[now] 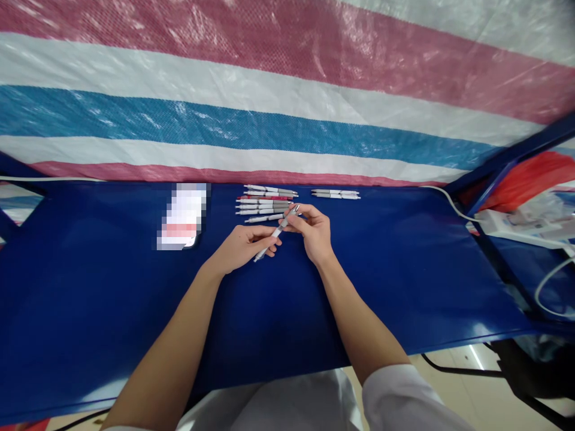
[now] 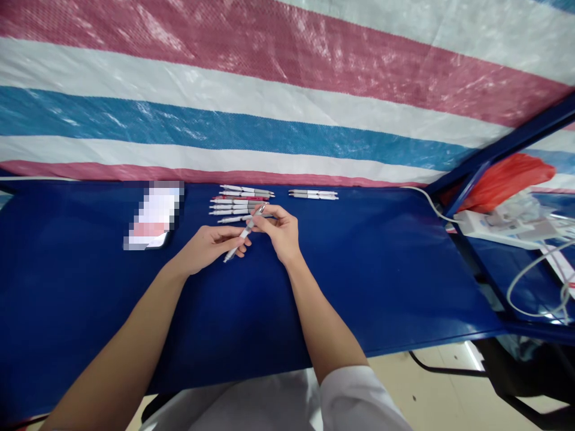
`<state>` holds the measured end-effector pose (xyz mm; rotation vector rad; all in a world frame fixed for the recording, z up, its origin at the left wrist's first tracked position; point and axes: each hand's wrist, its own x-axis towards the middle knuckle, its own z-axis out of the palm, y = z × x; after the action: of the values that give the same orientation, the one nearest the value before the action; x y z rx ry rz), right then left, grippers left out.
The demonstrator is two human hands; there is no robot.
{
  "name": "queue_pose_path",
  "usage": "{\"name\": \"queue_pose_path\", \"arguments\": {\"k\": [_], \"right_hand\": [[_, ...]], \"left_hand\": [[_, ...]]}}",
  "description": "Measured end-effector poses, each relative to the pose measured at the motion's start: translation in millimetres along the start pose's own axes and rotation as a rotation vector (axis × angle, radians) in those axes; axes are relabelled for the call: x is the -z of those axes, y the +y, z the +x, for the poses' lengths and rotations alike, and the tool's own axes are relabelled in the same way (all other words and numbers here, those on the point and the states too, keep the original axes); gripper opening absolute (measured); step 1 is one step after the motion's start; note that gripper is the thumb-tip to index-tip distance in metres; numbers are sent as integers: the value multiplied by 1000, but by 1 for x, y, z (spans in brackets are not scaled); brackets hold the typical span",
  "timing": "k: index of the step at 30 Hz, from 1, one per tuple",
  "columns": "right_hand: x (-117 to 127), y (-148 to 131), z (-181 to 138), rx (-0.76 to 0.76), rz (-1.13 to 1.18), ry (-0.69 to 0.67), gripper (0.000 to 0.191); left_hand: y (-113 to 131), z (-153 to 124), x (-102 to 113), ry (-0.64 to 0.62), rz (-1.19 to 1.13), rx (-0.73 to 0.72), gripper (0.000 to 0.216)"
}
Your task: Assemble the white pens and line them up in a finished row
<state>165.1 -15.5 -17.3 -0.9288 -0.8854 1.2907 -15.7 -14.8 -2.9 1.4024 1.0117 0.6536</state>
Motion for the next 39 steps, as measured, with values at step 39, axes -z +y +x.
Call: {"name": "queue_pose_path", "arguments": {"k": [39], "right_hand": [[10,7,10,2,-19,92,39]], "left_hand": [[-7,7,-11,127,178,-137,27]]}}
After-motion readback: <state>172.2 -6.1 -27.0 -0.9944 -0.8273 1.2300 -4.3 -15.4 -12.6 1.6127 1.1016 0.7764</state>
